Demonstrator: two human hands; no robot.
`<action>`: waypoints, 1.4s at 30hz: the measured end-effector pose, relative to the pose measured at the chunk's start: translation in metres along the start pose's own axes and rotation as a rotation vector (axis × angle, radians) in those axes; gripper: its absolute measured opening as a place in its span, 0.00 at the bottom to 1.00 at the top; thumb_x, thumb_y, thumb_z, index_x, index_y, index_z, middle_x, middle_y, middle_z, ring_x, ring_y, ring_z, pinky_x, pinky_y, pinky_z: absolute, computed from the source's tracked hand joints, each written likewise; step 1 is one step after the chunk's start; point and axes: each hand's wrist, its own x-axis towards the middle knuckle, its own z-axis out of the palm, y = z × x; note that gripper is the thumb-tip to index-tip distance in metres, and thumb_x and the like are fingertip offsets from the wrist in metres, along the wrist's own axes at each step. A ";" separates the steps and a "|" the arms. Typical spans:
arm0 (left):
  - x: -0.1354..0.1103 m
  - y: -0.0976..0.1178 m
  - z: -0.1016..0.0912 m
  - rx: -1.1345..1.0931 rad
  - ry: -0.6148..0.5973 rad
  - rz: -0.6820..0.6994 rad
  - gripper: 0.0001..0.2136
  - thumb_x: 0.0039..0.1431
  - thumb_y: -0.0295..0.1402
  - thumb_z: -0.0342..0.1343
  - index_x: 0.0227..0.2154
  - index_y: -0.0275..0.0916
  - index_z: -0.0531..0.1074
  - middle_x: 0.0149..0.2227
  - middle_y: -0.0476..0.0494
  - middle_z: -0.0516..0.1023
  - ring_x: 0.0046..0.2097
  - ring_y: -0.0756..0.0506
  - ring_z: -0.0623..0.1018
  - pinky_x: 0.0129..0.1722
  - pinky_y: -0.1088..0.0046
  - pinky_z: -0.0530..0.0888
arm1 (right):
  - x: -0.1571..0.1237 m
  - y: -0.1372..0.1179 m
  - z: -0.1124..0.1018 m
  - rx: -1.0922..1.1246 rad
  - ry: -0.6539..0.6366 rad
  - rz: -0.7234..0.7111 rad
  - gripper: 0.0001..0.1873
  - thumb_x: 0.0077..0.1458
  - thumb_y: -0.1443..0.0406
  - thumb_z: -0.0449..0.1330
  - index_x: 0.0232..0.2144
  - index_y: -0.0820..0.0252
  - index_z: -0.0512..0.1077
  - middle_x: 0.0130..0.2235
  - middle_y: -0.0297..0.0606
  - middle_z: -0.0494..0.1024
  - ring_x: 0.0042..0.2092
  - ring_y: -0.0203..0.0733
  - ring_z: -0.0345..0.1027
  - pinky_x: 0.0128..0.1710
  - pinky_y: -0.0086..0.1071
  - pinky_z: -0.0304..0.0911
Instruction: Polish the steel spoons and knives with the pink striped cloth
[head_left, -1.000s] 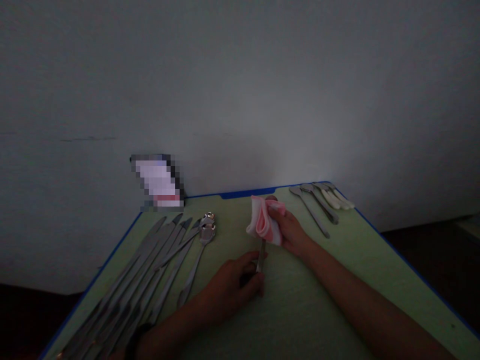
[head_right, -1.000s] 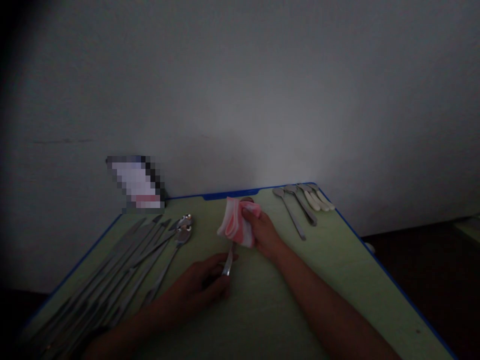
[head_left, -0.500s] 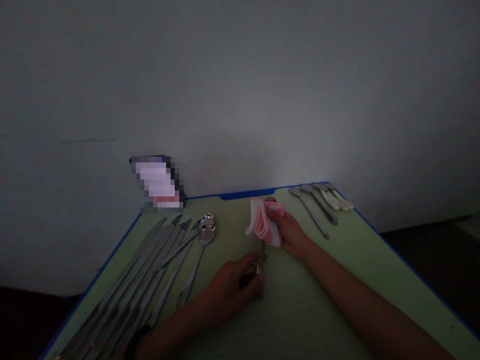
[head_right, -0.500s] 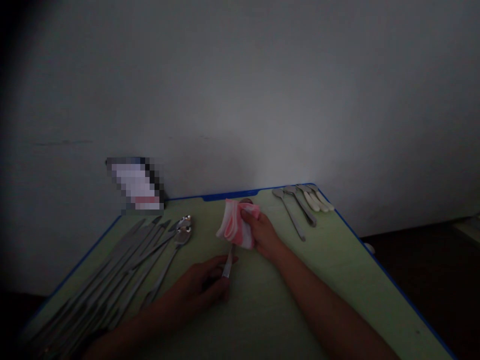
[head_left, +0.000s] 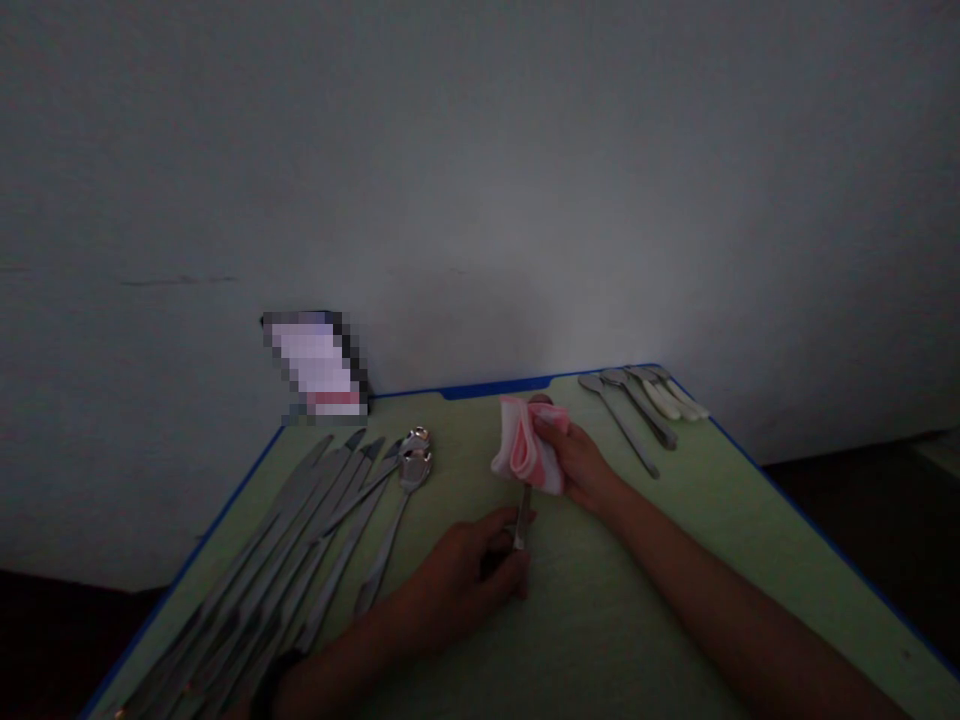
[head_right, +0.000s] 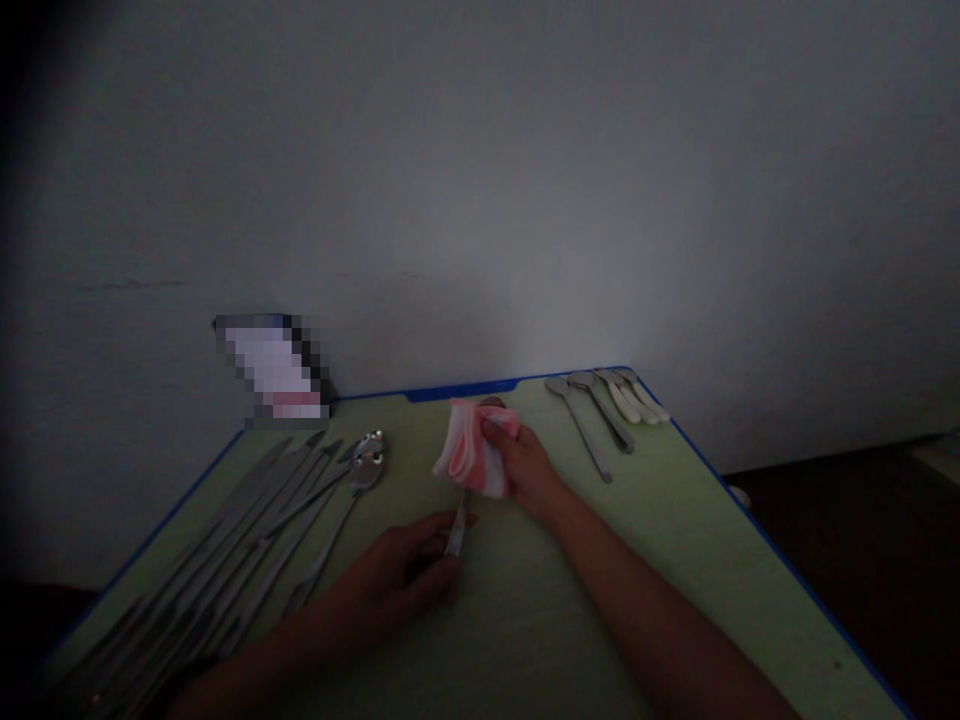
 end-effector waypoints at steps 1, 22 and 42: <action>0.000 0.000 0.000 0.001 0.002 -0.004 0.11 0.60 0.32 0.46 0.45 0.37 0.64 0.27 0.52 0.74 0.27 0.52 0.71 0.26 0.79 0.64 | 0.000 0.000 0.000 -0.001 0.001 0.001 0.17 0.42 0.60 0.66 0.36 0.57 0.71 0.32 0.32 0.77 0.31 0.35 0.68 0.35 0.29 0.63; -0.002 0.006 -0.005 0.025 -0.038 0.061 0.10 0.62 0.31 0.43 0.43 0.38 0.66 0.30 0.51 0.74 0.31 0.50 0.72 0.32 0.77 0.66 | -0.001 0.001 0.003 -0.076 0.113 -0.108 0.18 0.45 0.54 0.62 0.34 0.60 0.71 0.29 0.34 0.75 0.29 0.35 0.66 0.32 0.30 0.62; -0.001 0.003 -0.004 -0.020 -0.022 0.040 0.07 0.61 0.30 0.45 0.39 0.38 0.66 0.28 0.52 0.72 0.29 0.51 0.70 0.30 0.78 0.66 | -0.003 0.000 0.004 -0.167 0.065 -0.043 0.13 0.44 0.56 0.62 0.30 0.60 0.72 0.28 0.33 0.76 0.28 0.36 0.65 0.30 0.30 0.60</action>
